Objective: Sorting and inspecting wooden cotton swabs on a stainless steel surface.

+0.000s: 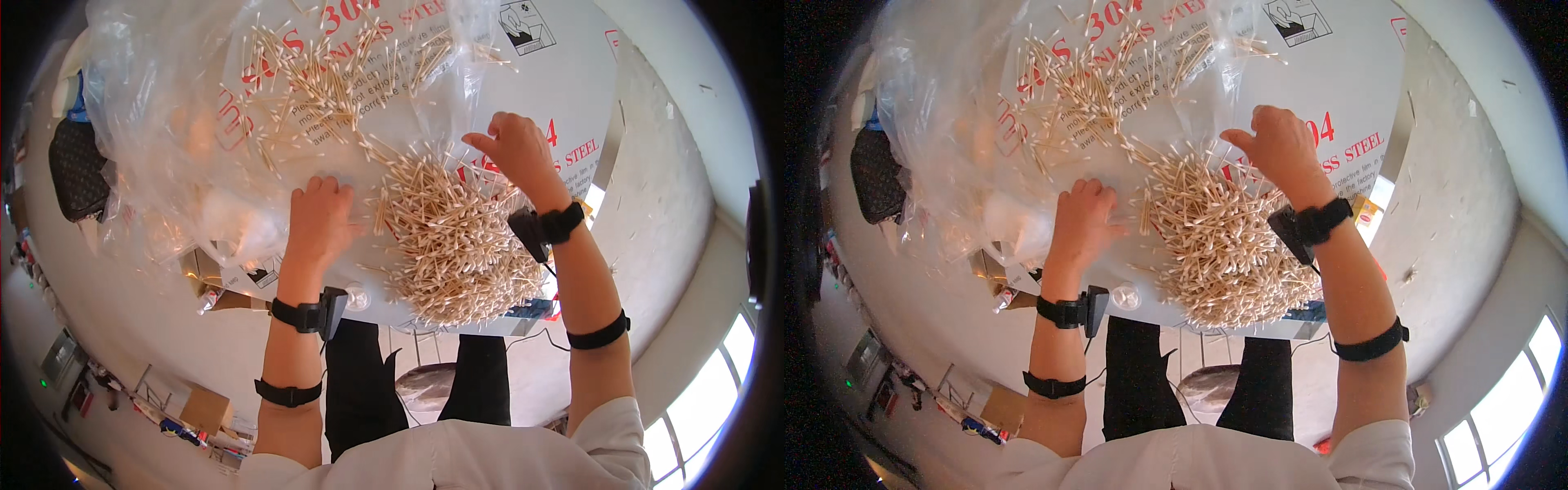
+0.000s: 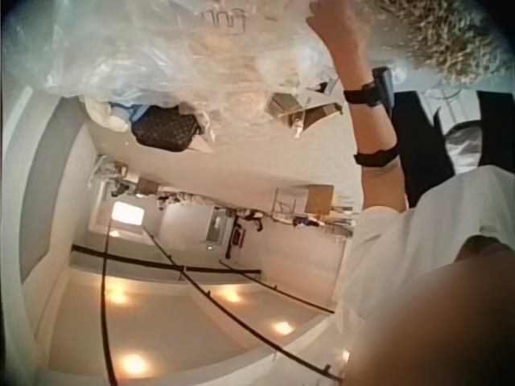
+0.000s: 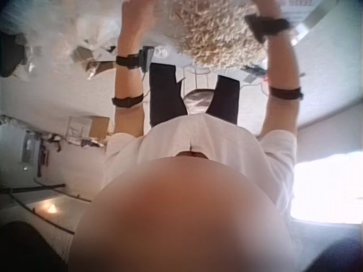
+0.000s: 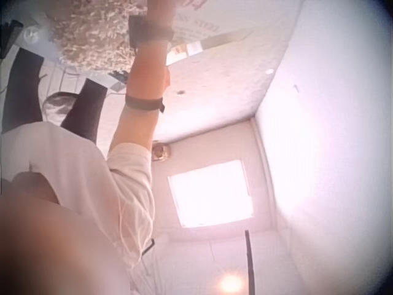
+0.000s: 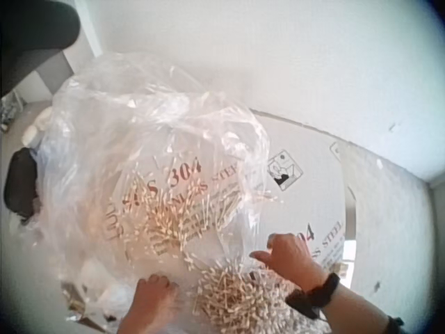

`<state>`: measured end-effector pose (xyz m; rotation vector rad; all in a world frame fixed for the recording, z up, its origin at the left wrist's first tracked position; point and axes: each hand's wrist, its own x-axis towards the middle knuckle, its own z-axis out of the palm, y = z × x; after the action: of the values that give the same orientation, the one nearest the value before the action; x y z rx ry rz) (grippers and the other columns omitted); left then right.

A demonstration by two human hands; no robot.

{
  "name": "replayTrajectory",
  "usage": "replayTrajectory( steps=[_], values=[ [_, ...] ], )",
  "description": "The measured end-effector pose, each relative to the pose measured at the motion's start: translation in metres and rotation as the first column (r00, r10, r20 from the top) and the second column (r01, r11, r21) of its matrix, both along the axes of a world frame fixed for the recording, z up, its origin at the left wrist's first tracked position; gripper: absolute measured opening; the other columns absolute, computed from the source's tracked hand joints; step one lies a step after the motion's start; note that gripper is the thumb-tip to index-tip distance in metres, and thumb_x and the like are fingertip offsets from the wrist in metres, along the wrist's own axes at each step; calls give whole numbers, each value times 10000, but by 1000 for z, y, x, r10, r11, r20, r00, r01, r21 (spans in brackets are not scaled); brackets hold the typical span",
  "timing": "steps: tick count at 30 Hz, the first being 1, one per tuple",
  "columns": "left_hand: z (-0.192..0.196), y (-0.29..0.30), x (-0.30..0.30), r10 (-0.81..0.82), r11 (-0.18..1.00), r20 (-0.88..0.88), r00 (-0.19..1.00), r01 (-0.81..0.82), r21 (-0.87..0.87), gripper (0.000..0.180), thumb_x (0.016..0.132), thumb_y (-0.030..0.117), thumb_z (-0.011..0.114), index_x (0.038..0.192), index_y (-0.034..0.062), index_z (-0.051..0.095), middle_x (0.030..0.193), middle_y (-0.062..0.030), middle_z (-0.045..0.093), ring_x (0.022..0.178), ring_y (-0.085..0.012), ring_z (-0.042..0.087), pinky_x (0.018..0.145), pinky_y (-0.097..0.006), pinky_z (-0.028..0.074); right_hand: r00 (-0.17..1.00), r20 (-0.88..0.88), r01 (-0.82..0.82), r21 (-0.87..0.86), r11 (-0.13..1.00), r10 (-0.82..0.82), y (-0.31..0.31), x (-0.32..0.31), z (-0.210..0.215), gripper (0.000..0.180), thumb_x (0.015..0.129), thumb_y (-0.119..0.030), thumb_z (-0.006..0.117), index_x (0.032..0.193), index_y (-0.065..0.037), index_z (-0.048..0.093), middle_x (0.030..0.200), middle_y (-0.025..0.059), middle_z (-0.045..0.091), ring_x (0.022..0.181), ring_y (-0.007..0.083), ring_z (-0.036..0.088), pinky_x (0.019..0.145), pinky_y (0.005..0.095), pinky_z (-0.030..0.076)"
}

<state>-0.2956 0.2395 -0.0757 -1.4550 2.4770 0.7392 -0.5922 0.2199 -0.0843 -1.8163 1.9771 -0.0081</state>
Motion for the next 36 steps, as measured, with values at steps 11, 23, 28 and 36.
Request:
replayTrajectory(
  steps=[11,23,28,36],
  values=[
    [-21,-10,28,210,961,-58,976,-217,-173,50,745,72,640,768,58,598,794,-107,564,824,-332,557,685,-438,448,487,698,297,433,851,-525,-39,43,-40,162,885,-149,623,782,-27,651,719,33,664,588,75,584,524,201,439],
    [-12,-15,45,437,872,-316,842,-483,-79,69,794,3,595,848,41,579,853,-151,622,807,-371,582,685,-426,455,254,740,348,532,772,-623,-60,46,-13,173,909,-181,602,863,-16,617,853,97,696,730,118,669,566,204,477],
    [10,-9,57,225,919,-385,895,-326,-221,189,750,-76,602,890,51,589,839,-131,607,795,-354,571,707,-412,456,280,764,238,531,813,-581,-46,19,5,196,895,-205,607,794,-36,612,802,90,694,653,100,638,533,205,460],
    [56,-5,58,260,808,-378,889,-414,-419,194,768,-74,599,912,55,579,809,-90,563,754,-290,531,765,-372,413,162,874,197,426,883,-458,-38,4,25,197,878,-193,605,819,-16,670,867,63,693,716,101,633,628,203,470]
  ],
)
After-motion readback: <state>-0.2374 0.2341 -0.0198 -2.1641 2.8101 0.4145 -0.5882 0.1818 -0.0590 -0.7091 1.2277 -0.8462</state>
